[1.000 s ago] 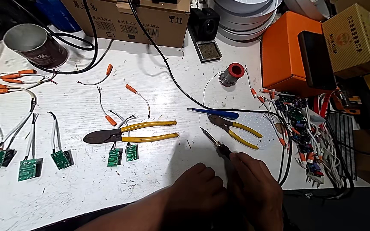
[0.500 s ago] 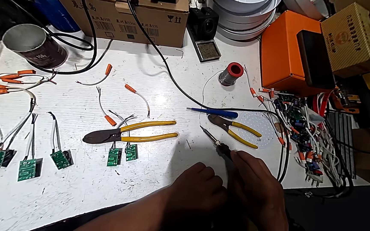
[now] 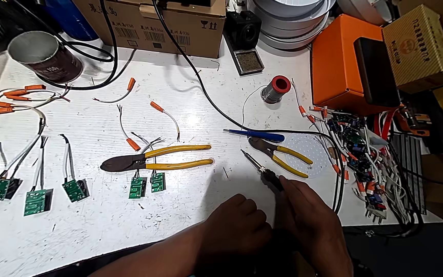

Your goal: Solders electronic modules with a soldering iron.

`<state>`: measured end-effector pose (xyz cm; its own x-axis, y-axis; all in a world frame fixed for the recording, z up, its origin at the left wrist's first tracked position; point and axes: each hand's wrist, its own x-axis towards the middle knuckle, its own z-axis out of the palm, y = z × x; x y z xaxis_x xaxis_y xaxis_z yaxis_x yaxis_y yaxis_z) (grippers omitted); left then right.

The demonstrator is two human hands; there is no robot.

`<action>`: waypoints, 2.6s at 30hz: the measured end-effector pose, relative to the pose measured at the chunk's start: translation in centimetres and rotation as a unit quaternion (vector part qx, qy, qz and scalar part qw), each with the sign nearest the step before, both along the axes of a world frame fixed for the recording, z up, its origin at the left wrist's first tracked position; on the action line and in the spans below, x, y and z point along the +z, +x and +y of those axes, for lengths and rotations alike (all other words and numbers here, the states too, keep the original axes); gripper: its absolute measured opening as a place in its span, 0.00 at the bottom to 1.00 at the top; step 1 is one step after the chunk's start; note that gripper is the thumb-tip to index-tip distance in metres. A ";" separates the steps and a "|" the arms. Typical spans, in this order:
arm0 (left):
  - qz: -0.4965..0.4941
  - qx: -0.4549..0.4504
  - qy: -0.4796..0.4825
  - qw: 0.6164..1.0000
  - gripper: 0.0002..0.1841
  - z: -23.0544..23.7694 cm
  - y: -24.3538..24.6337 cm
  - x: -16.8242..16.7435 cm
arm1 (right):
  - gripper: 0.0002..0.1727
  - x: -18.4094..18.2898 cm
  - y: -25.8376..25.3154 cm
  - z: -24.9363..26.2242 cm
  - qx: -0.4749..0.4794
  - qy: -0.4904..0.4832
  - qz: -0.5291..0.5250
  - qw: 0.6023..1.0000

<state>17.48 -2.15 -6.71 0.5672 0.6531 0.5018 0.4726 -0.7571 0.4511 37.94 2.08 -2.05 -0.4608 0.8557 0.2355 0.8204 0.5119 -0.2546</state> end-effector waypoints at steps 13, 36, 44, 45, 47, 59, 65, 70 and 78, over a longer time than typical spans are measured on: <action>-0.006 0.000 -0.004 1.000 0.12 0.2 0.0 0.1 | 0.21 -0.1 0.4 -0.1 -0.032 0.000 0.057 0.998; -0.011 0.001 -0.010 1.000 0.12 0.2 0.0 0.0 | 0.22 -0.4 0.2 -0.1 -0.040 -0.043 0.060 0.996; -0.022 -0.004 -0.008 1.000 0.12 0.2 0.0 0.0 | 0.20 0.3 0.7 0.6 -0.061 -0.279 0.256 0.923; -0.030 -0.007 -0.003 1.000 0.12 0.1 0.0 0.1 | 0.20 0.4 0.8 0.7 -0.060 -0.293 0.272 0.915; -0.051 -0.012 0.010 0.999 0.10 -0.4 -0.2 0.4 | 0.19 0.3 0.9 0.7 -0.060 -0.301 0.291 0.906; -0.040 0.298 0.006 0.954 0.33 -8.2 -14.5 3.5 | 0.18 -0.4 0.0 0.9 0.023 -0.327 0.319 0.889; 0.061 0.501 -0.013 0.863 0.16 -7.6 -21.1 5.3 | 0.17 -0.6 -1.0 0.4 0.043 -0.316 0.323 0.891; 0.129 0.476 -0.040 0.869 0.15 -3.8 -25.0 7.6 | 0.17 -0.3 -1.2 -0.2 0.033 -0.305 0.331 0.892; 0.214 0.385 -0.069 0.895 0.09 3.7 -27.3 8.3 | 0.16 -0.4 -1.2 -1.3 0.000 -0.312 0.345 0.885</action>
<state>-9.80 1.54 1.59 0.0432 0.9722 0.2301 0.9823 -0.0834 0.1676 36.70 0.82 -2.43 -0.3920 0.9181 -0.0579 0.3593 0.0948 -0.9284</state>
